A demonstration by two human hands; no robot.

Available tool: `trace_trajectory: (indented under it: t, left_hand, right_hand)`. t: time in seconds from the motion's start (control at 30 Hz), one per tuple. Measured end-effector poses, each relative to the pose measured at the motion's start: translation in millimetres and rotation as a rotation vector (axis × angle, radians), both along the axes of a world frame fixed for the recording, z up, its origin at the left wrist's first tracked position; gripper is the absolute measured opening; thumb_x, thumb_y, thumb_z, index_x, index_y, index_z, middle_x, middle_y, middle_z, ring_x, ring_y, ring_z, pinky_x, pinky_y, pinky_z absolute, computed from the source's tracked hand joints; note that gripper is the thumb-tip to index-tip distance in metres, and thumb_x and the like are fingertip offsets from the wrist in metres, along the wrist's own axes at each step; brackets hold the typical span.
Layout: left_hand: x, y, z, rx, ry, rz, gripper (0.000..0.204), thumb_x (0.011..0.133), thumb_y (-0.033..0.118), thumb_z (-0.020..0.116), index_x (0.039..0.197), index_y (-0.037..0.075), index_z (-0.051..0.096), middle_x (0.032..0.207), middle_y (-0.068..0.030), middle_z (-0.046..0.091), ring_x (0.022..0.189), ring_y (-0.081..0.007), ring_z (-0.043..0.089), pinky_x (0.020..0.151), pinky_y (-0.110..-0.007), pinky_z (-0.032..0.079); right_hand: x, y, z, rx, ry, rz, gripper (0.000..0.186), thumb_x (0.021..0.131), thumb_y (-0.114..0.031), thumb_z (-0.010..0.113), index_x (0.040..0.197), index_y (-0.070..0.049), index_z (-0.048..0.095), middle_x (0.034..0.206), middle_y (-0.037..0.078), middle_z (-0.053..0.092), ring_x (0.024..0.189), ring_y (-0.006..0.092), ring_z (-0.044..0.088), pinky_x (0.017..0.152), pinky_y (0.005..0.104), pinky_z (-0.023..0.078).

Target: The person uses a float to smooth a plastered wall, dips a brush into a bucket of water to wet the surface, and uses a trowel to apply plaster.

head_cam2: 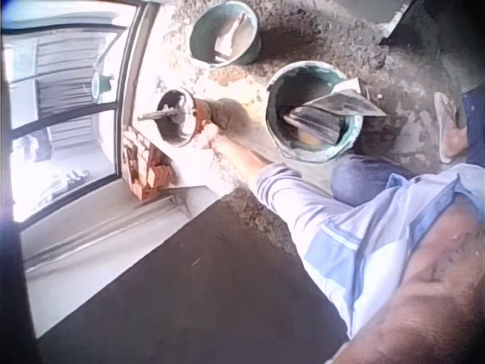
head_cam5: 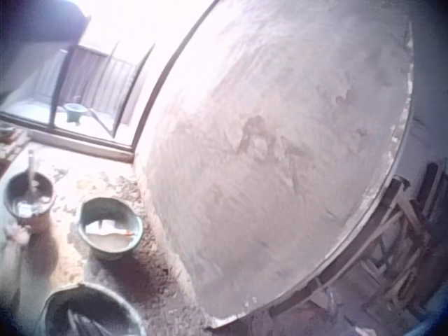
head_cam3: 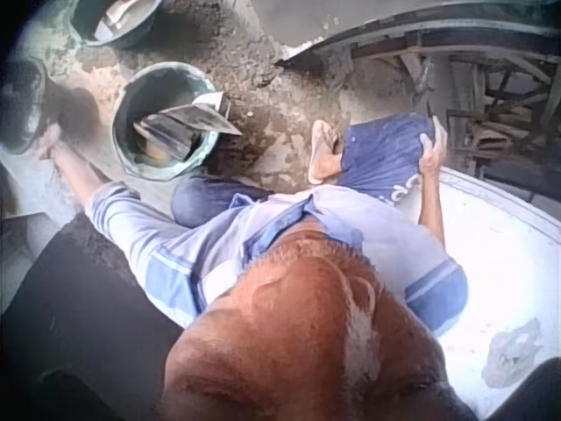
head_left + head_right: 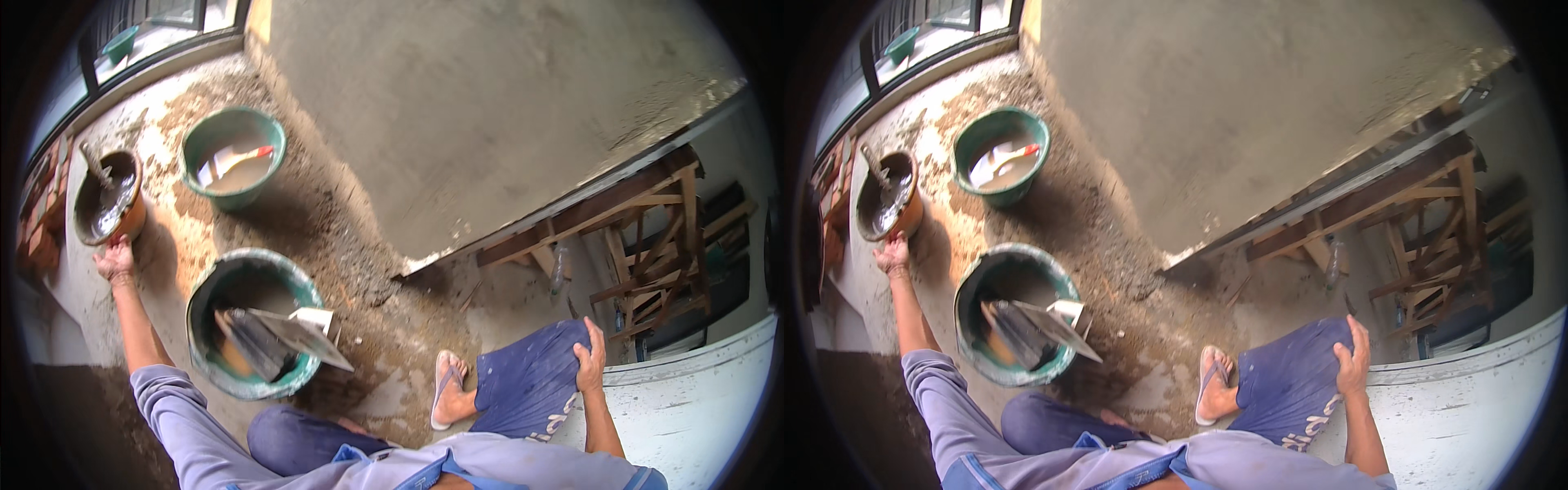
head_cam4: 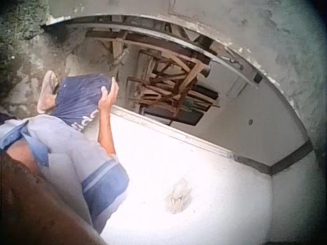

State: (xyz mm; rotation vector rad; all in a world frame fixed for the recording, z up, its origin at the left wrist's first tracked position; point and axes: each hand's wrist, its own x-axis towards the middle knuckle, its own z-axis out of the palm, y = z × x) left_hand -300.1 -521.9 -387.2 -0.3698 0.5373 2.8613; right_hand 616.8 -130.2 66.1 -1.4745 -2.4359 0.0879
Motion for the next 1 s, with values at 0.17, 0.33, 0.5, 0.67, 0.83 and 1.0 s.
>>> trace_trajectory:
  t: [0.17,0.33,0.5,0.67,0.83,1.0]
  left_hand:
    - [87.7,-37.0,30.7,-0.018,0.051,-0.056,0.071,0.099,0.059,0.039,0.117,-0.008,0.052,0.119,-0.0224,0.059,0.108,-0.0339,0.055,0.092,-0.048,0.046]
    - [190.3,-36.9,76.4,-0.027,0.041,-0.116,0.061,0.092,0.048,0.057,0.119,-0.007,0.051,0.120,-0.0212,0.058,0.113,-0.0328,0.055,0.094,-0.047,0.047]
    - [276.7,-40.8,112.4,-0.116,-0.039,-0.103,0.073,0.088,0.050,0.063,0.128,-0.007,0.046,0.124,-0.0210,0.055,0.115,-0.0335,0.054,0.093,-0.046,0.047]
    - [339.9,-35.4,152.2,-0.212,-0.152,-0.094,0.082,0.084,0.054,0.067,0.134,-0.006,0.043,0.129,-0.0216,0.053,0.114,-0.0352,0.057,0.091,-0.044,0.050]
    - [384.3,-30.0,207.2,-0.616,-0.495,-0.036,0.077,0.095,0.057,0.056,0.144,0.000,0.037,0.129,-0.0180,0.050,0.114,-0.0323,0.057,0.093,-0.047,0.054]
    - [484.4,24.4,358.7,-1.173,-0.324,-0.679,0.076,0.095,0.055,0.059,0.151,0.009,0.038,0.142,-0.0139,0.048,0.122,-0.0312,0.053,0.099,-0.050,0.050]
  right_hand:
    - [-15.5,21.2,-16.5,-0.019,-0.005,0.122,0.059,0.082,-0.019,0.051,0.137,0.003,0.053,0.135,0.022,0.054,0.127,0.0363,0.050,0.111,0.0417,0.036]
    - [-52.3,32.9,-18.3,-0.105,0.009,0.219,0.059,0.076,-0.016,0.054,0.132,0.003,0.057,0.133,0.022,0.056,0.125,0.0365,0.052,0.111,0.0416,0.037]
    - [-93.3,46.7,-30.4,-0.193,-0.013,0.324,0.059,0.071,-0.015,0.057,0.127,0.004,0.060,0.131,0.022,0.059,0.124,0.0369,0.055,0.109,0.0416,0.039]
    - [-103.0,80.8,-39.1,-0.373,-0.028,0.448,0.056,0.069,-0.014,0.055,0.121,0.005,0.063,0.127,0.023,0.062,0.121,0.0374,0.057,0.109,0.0415,0.040]
    - [-126.5,96.0,-18.0,-0.677,-0.108,0.499,0.048,0.069,-0.008,0.057,0.115,0.002,0.067,0.122,0.020,0.065,0.117,0.0340,0.060,0.105,0.0396,0.043]
    - [-135.1,83.5,25.3,-0.703,-0.360,0.490,0.036,0.079,-0.017,0.063,0.113,-0.005,0.071,0.121,0.017,0.066,0.116,0.0337,0.061,0.101,0.0396,0.046]
